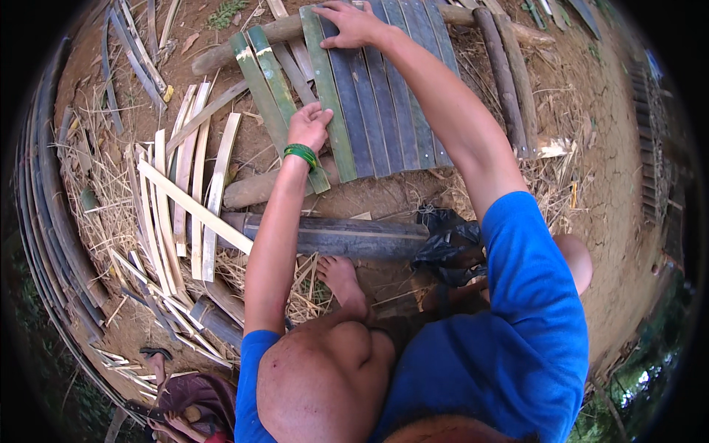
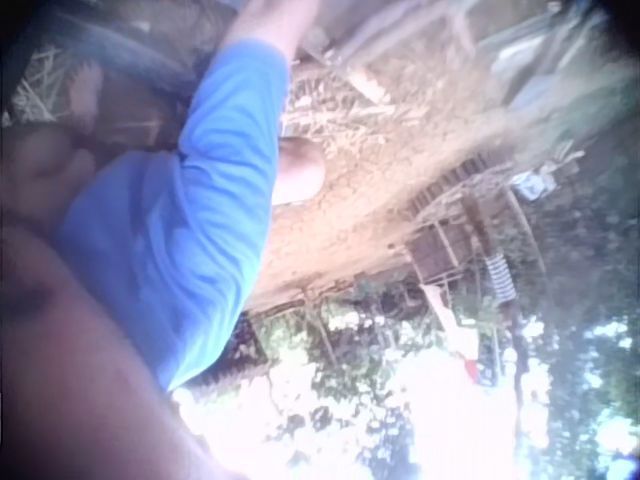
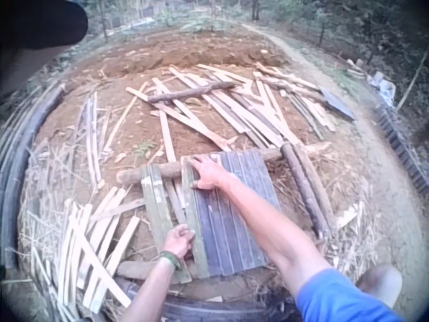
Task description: The person sits on the ground and arranges thin bamboo strips onto a wooden frame. They pick up individual strips and place them side-by-side to form a flat surface, occasionally adjusting the alignment of the pieces.
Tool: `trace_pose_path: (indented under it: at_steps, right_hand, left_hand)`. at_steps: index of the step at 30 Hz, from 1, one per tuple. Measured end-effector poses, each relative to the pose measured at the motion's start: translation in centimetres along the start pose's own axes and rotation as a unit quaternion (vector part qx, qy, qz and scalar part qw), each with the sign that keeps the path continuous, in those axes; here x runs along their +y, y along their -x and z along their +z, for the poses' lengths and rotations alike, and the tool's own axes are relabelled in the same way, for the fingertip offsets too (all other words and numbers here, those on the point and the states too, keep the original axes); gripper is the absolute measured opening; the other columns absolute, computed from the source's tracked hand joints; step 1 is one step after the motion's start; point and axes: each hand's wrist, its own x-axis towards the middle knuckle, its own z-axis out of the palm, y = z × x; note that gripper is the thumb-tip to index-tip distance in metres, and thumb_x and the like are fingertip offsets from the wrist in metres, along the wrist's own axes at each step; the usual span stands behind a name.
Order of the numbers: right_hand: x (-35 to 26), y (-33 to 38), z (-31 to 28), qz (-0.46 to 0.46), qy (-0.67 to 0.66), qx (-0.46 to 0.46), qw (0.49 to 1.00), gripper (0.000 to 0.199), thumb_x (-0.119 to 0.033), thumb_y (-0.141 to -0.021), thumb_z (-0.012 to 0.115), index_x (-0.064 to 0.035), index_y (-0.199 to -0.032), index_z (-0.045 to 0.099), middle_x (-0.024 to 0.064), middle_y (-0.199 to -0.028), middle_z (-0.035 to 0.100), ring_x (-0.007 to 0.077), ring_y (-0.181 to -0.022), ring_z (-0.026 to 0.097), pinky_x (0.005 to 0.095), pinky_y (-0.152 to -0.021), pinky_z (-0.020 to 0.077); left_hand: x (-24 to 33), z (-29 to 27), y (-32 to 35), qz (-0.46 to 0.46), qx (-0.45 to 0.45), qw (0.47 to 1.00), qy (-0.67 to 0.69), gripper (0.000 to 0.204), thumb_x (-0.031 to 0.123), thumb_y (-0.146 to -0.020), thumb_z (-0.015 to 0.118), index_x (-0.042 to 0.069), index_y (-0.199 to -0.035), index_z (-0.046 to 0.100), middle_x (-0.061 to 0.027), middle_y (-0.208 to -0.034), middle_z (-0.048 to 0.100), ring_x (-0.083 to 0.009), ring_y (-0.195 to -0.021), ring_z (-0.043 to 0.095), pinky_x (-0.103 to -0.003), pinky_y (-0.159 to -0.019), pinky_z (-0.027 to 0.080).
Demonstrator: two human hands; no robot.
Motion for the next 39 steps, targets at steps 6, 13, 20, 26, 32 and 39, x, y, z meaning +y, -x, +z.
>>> trace_pose_path:
  at_steps: [6, 13, 20, 26, 32, 39]
  right_hand:
    - [0.2, -1.6, -1.6, 0.012, 0.013, -0.054, 0.998, 0.112, -0.041, -0.063, 0.087, -0.0088, -0.154, 0.028, 0.0222, -0.155, 0.034, 0.0391, -0.145, 0.03, 0.0473, -0.119, 0.028]
    - [0.4, -2.0, -2.3, 0.014, -0.054, -0.039, 0.998, 0.13, -0.04, -0.056, 0.092, -0.0011, -0.155, 0.019, 0.0264, -0.151, 0.038, 0.0388, -0.142, 0.035, 0.0415, -0.118, 0.0296]
    - [0.8, -1.9, -2.2, -0.003, -0.073, -0.022, 0.997, 0.135, -0.041, -0.053, 0.094, 0.0018, -0.155, 0.016, 0.0303, -0.149, 0.038, 0.0403, -0.141, 0.036, 0.0424, -0.118, 0.0296]
    - [-1.6, -0.2, -3.3, 0.045, -0.038, 0.008, 0.998, 0.125, -0.048, -0.062, 0.088, -0.0052, -0.156, 0.018, 0.0284, -0.154, 0.032, 0.0405, -0.146, 0.027, 0.0518, -0.12, 0.0185]
    - [-7.5, 6.9, -0.3, 0.016, -0.183, 0.281, 0.942, 0.057, -0.036, -0.086, 0.07, -0.0055, -0.132, 0.057, 0.0207, -0.124, 0.062, 0.0352, -0.112, 0.061, 0.0453, -0.096, 0.0487]
    - [-20.3, 15.6, 6.0, 0.173, -0.222, 0.098, 0.955, 0.026, -0.015, -0.084, 0.067, 0.0068, -0.096, 0.063, 0.0279, -0.087, 0.068, 0.0432, -0.087, 0.068, 0.0516, -0.077, 0.0546]
  left_hand:
    - [-1.3, -0.7, -1.1, 0.01, -0.034, 0.999, 0.023, 0.062, 0.023, -0.092, 0.069, -0.003, -0.143, 0.044, -0.0118, -0.129, 0.063, -0.02, -0.111, 0.061, -0.037, -0.087, 0.051]
    - [-0.5, 0.6, 0.2, 0.026, 0.062, 0.996, 0.063, 0.035, 0.011, -0.094, 0.064, -0.005, -0.125, 0.058, -0.0041, -0.097, 0.071, -0.0069, -0.069, 0.059, -0.022, -0.053, 0.042]
    - [-0.8, -0.3, -0.4, 0.006, 0.005, 1.0, 0.007, 0.054, 0.023, -0.092, 0.068, -0.001, -0.137, 0.051, -0.0056, -0.115, 0.067, -0.0151, -0.102, 0.063, -0.033, -0.083, 0.05]
    - [-1.9, -0.3, -0.8, 0.073, 0.03, 0.997, -0.021, 0.051, 0.018, -0.092, 0.068, -0.004, -0.136, 0.051, -0.0092, -0.114, 0.068, -0.0181, -0.099, 0.066, -0.033, -0.083, 0.053]
    - [-0.2, 0.4, 4.7, 0.309, 0.204, 0.91, -0.184, 0.048, 0.013, -0.091, 0.065, -0.012, -0.13, 0.051, -0.0237, -0.109, 0.068, -0.03, -0.099, 0.068, -0.038, -0.084, 0.055]
    - [-5.0, -7.4, 2.5, 0.169, 0.272, 0.944, -0.078, 0.057, 0.02, -0.092, 0.071, -0.01, -0.134, 0.047, -0.0187, -0.113, 0.067, -0.0249, -0.097, 0.066, -0.033, -0.084, 0.053]
